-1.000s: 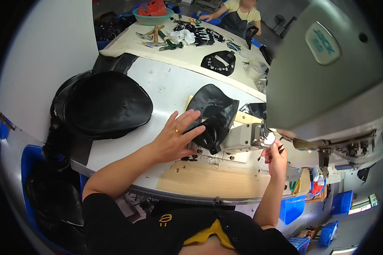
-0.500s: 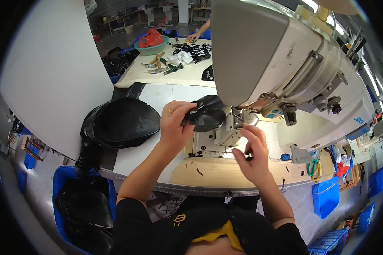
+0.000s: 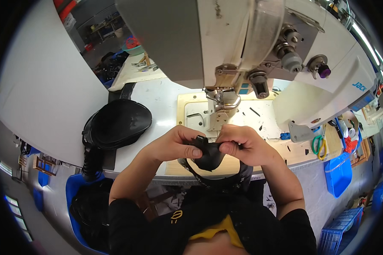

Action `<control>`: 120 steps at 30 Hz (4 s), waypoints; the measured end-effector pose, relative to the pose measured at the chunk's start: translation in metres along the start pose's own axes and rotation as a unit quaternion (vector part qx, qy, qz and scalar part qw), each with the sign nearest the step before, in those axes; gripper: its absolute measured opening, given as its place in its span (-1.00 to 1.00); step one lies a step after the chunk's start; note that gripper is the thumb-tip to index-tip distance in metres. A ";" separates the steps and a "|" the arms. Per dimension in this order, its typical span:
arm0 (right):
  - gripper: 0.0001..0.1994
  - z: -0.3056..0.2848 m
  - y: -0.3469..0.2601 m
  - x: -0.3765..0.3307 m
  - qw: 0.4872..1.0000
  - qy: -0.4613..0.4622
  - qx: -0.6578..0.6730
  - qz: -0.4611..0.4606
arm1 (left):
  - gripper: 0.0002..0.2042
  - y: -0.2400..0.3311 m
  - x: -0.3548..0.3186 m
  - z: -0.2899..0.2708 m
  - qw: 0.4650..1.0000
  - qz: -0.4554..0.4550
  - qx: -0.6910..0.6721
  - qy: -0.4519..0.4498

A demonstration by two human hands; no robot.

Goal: The person uses a sewing machine to attach small black fabric pieces to a larger black leather-like item with floral embellishments. They repeatedly position the fabric under the needle, sew, and trim the excess thread with scissors. The person handles the items one at a time, moving them between a blue bin and the sewing table.

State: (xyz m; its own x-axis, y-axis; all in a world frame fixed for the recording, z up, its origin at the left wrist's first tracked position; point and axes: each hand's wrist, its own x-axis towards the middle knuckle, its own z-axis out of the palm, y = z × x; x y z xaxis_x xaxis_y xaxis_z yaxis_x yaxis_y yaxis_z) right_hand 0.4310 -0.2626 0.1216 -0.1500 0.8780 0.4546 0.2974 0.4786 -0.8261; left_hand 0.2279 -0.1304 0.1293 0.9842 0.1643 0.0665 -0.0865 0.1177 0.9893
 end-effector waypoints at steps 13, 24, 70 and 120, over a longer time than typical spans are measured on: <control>-0.71 -0.003 0.002 -0.024 0.953 0.020 -0.300 -0.045 | -0.73 -0.043 0.011 0.039 0.775 0.289 0.521 0.212; -0.72 0.010 0.014 -0.051 0.862 0.113 -0.448 -0.208 | -0.78 -0.074 0.001 0.025 0.722 0.341 0.533 0.280; -0.60 -0.050 0.015 0.001 0.865 0.187 -0.448 -0.130 | -0.70 -0.021 0.059 0.001 0.672 0.361 0.603 0.235; -0.51 -0.059 0.042 0.012 0.835 0.225 -0.474 -0.164 | -0.65 -0.038 0.075 -0.004 0.604 0.403 0.613 0.311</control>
State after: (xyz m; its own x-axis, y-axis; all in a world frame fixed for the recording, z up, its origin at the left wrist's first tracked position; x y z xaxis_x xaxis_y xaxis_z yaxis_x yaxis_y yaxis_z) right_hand 0.4978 -0.2327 0.1116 -0.0634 0.5067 0.8598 0.9549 0.2811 -0.0953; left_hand 0.3044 -0.1183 0.0959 0.4161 0.0653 0.9070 0.0559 -0.9974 0.0461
